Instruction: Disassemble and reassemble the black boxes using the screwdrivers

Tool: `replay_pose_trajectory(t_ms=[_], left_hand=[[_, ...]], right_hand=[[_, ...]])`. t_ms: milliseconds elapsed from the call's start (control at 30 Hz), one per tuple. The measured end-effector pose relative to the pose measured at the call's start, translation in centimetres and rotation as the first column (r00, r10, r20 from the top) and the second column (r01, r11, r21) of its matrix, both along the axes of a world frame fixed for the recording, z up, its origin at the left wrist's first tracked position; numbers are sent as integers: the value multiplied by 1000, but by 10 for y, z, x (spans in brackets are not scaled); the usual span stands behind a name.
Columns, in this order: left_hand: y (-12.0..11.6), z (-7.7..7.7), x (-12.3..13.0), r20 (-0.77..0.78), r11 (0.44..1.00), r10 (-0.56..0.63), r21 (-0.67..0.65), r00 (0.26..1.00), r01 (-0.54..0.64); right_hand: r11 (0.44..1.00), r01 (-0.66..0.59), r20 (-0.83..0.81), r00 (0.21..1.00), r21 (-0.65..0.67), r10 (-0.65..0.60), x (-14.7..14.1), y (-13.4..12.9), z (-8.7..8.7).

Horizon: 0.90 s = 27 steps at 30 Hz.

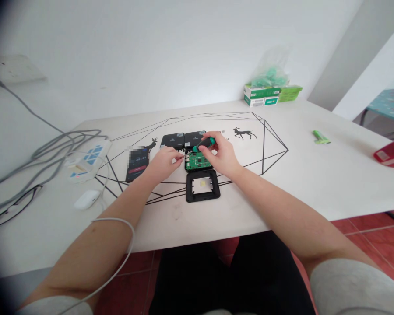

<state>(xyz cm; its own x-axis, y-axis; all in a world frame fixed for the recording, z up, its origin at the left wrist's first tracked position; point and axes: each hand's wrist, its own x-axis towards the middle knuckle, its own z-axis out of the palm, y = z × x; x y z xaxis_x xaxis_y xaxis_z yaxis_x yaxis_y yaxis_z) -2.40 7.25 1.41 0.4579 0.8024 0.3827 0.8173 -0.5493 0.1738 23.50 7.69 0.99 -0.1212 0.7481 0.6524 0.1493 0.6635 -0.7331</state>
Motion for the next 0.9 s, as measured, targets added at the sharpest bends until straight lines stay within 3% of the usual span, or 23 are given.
replay_pose_trajectory(t_ms=[900], left_hand=[[-4, 4, 1, -200, 999, -24, 42, 980, 33]], right_hand=[[1000, -2, 39, 999, -11, 2, 2, -7, 6]])
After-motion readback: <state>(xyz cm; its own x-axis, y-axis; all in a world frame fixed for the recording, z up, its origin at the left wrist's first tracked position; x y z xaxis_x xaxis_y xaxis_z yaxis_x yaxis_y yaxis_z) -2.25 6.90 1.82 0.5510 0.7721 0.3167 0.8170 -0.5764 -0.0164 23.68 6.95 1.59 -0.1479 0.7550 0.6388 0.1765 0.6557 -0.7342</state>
